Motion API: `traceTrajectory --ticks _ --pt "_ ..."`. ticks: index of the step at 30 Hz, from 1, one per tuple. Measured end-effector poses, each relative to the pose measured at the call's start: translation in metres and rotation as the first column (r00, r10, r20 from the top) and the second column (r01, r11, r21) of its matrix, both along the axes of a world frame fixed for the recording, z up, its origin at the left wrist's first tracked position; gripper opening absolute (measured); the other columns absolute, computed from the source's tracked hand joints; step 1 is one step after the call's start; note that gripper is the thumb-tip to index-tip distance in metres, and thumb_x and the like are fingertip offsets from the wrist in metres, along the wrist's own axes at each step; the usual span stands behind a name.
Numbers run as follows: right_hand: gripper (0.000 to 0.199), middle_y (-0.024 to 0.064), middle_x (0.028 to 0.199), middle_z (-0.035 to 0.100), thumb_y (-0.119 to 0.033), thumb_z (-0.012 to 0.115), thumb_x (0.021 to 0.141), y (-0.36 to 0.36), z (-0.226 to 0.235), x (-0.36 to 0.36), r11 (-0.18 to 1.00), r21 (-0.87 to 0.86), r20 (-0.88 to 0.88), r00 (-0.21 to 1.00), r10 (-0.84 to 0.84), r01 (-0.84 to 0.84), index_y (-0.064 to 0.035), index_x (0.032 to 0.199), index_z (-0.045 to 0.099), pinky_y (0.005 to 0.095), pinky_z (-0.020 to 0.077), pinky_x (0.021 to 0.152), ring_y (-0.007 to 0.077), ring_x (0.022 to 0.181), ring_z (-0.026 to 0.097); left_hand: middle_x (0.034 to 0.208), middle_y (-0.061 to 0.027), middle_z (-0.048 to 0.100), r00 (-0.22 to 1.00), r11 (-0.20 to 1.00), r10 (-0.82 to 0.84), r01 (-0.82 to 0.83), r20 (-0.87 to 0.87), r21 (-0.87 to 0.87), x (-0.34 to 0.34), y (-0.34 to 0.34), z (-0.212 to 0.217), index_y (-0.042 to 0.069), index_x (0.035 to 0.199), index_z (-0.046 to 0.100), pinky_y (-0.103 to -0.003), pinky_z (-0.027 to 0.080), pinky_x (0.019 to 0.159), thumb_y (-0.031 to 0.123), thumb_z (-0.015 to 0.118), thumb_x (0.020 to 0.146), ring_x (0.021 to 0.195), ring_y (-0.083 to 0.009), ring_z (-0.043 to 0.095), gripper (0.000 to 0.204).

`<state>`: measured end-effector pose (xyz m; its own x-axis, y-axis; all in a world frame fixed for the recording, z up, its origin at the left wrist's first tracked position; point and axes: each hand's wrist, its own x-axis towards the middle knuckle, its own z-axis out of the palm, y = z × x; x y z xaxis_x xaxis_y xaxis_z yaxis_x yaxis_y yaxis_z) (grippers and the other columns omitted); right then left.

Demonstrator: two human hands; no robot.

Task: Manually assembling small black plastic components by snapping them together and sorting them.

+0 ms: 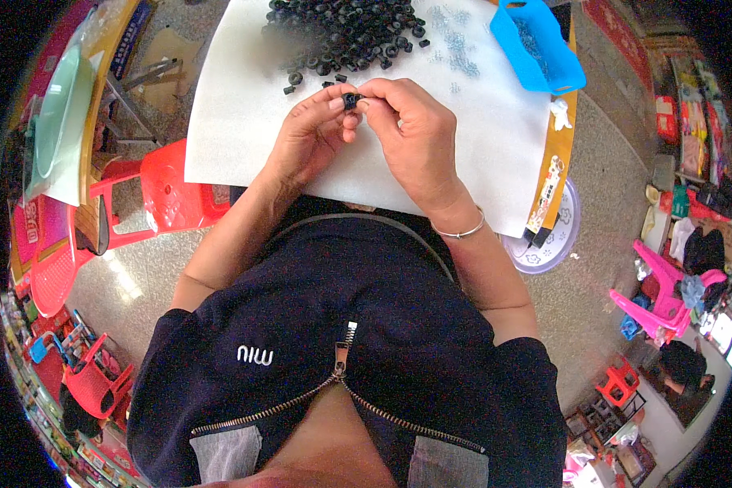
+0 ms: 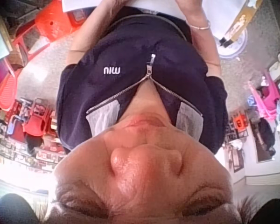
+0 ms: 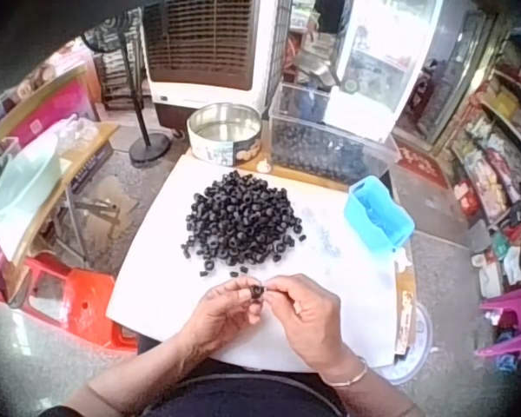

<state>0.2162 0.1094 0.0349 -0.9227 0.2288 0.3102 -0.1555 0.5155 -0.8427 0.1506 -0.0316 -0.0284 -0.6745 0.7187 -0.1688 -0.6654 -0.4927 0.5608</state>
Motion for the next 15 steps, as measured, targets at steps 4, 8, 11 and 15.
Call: traceTrajectory --ticks 4,8,11,15 --pt "0.012 0.0086 0.08 0.065 0.0 0.062 0.081 -0.0006 -0.0025 -0.0023 1.0 0.023 -0.045 0.999 0.005 -0.004 -0.0015 0.092 0.065 0.0248 0.0476 0.059 0.0147 0.067 0.061 0.094 -0.0089 0.06 1.0 0.999 0.004 -0.005 -0.017 -0.034 0.0005 0.0006 0.0001 -0.003 0.11 0.054 -0.024 0.05 0.067 0.011 0.057 0.087 0.076 -0.0134 0.057 0.026" --pt "0.011 0.009 0.079 0.064 0.0 0.062 0.08 0.0027 -0.0037 -0.0025 0.997 0.077 -0.034 0.999 0.027 -0.024 -0.0015 0.091 0.064 0.0261 0.0475 0.058 0.0159 0.066 0.061 0.089 -0.0083 0.061 1.0 0.998 0.019 -0.02 -0.024 -0.053 0.0019 0.0011 0.0017 -0.003 0.108 0.056 -0.025 0.05 0.067 0.011 0.056 0.087 0.073 -0.0131 0.058 0.025" --pt "0.01 0.0098 0.078 0.063 0.001 0.062 0.079 0.005 -0.0038 -0.0027 0.992 0.116 -0.042 0.998 0.047 -0.042 -0.0015 0.089 0.063 0.028 0.0478 0.059 0.0188 0.066 0.061 0.084 -0.0077 0.063 0.998 0.996 0.044 -0.046 -0.033 -0.08 0.0034 0.0034 0.003 -0.002 0.106 0.059 -0.025 0.051 0.067 0.009 0.057 0.087 0.068 -0.0133 0.06 0.021" --pt "0.01 0.0109 0.079 0.062 0.001 0.062 0.078 0.0071 -0.0018 -0.0025 0.979 0.193 -0.045 0.996 0.073 -0.063 -0.0016 0.088 0.062 0.0312 0.0485 0.061 0.0235 0.069 0.061 0.084 -0.0079 0.063 0.995 0.991 0.072 -0.08 -0.074 -0.105 0.0056 0.0061 0.0032 -0.003 0.106 0.059 -0.026 0.052 0.067 0.007 0.057 0.088 0.068 -0.0139 0.06 0.02"
